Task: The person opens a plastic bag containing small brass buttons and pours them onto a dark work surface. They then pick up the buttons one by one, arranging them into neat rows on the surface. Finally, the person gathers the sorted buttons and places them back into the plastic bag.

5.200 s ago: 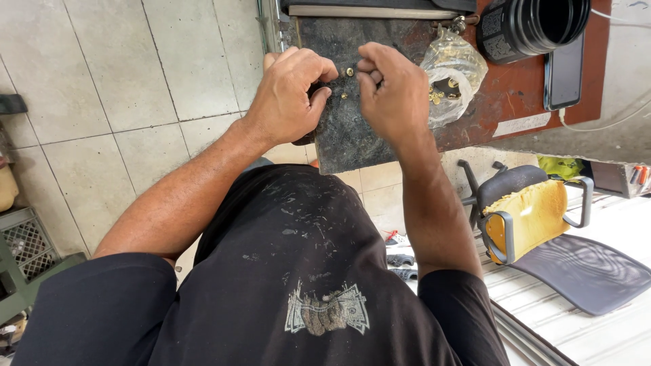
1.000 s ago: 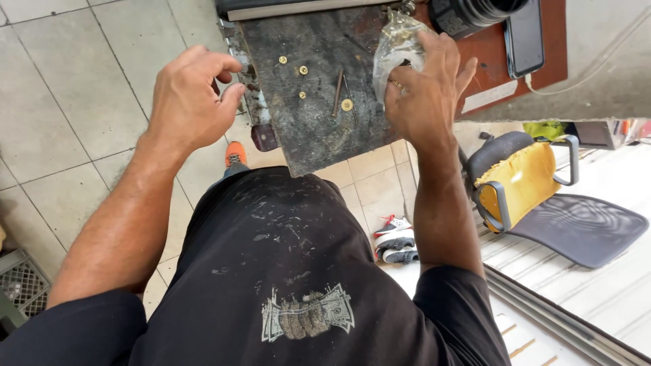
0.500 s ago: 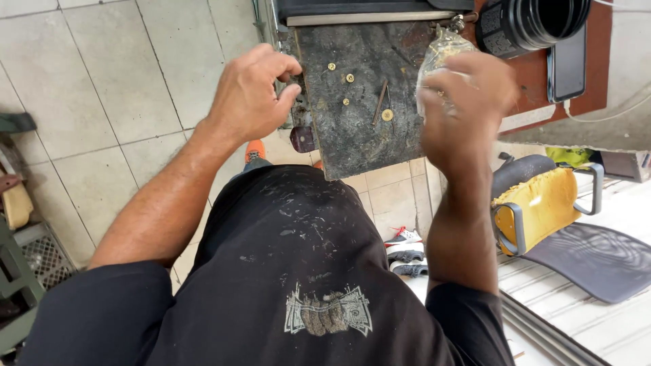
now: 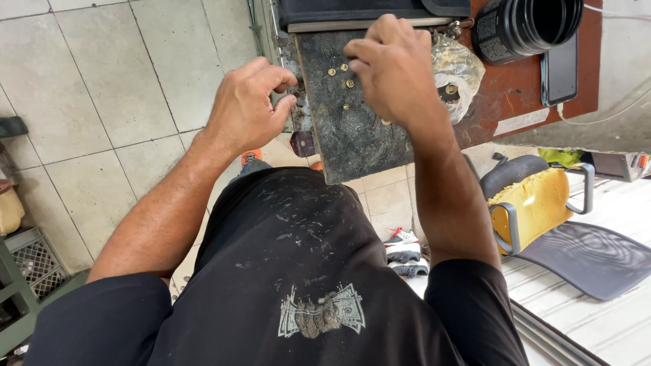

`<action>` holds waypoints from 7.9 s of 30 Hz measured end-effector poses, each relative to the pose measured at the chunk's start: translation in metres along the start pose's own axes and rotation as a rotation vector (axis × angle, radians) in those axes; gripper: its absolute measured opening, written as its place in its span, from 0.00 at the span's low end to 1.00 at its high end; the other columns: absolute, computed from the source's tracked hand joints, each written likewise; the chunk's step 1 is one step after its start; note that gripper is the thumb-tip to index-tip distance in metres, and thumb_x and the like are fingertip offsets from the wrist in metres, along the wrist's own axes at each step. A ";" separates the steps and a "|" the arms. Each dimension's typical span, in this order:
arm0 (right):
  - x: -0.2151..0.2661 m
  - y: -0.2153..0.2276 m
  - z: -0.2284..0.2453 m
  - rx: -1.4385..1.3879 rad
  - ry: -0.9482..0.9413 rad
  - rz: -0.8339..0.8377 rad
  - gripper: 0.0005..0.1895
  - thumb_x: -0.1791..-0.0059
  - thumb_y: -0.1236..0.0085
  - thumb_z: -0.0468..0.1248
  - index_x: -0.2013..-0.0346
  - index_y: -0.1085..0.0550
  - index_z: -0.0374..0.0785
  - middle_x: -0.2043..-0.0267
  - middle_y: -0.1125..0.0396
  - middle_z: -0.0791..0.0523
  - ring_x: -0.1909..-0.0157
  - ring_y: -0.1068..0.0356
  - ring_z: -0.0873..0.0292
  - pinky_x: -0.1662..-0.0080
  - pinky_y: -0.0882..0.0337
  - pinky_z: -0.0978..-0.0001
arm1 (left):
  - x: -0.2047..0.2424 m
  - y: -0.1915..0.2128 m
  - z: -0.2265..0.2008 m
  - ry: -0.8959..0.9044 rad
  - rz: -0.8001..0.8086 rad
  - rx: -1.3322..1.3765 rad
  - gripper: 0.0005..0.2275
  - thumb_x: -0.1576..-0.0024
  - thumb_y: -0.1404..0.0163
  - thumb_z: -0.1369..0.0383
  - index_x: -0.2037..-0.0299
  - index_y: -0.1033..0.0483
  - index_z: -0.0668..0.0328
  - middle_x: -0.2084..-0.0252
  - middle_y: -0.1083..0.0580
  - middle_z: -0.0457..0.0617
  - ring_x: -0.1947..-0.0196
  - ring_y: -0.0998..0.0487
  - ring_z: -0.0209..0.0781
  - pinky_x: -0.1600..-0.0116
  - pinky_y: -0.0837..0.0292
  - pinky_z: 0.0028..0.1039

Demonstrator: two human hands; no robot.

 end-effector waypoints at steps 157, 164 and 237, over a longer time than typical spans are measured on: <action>0.174 0.035 -0.101 -0.270 0.069 -0.731 0.09 0.45 0.39 0.38 0.69 0.21 0.41 0.43 0.38 0.50 0.42 0.40 0.46 0.43 0.37 0.40 | -0.041 -0.092 -0.174 -0.296 -0.169 -0.174 0.05 0.49 0.43 0.76 0.66 0.24 0.55 0.54 0.29 0.49 0.52 0.32 0.52 0.57 0.44 0.44; 0.201 0.036 -0.074 -0.304 0.270 -1.011 0.05 0.51 0.31 0.37 0.69 0.20 0.50 0.56 0.34 0.51 0.50 0.37 0.46 0.39 0.43 0.40 | -0.017 -0.100 -0.174 -0.208 -0.190 0.025 0.08 0.40 0.44 0.59 0.58 0.21 0.52 0.59 0.31 0.45 0.56 0.31 0.49 0.54 0.44 0.41; 0.163 0.027 -0.101 -0.175 -0.243 -0.405 0.03 0.49 0.44 0.34 0.65 0.24 0.40 0.33 0.45 0.48 0.31 0.44 0.44 0.35 0.44 0.42 | -0.029 -0.044 -0.126 -0.264 -0.072 -0.173 0.15 0.47 0.28 0.63 0.56 0.21 0.52 0.56 0.29 0.47 0.54 0.33 0.48 0.53 0.44 0.40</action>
Point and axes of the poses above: each hand's wrist, its own x-axis away from the middle knuckle, its own y-axis out of the back of the hand, z = x × y, the point moved 10 cm from there along -x, towards the middle knuckle
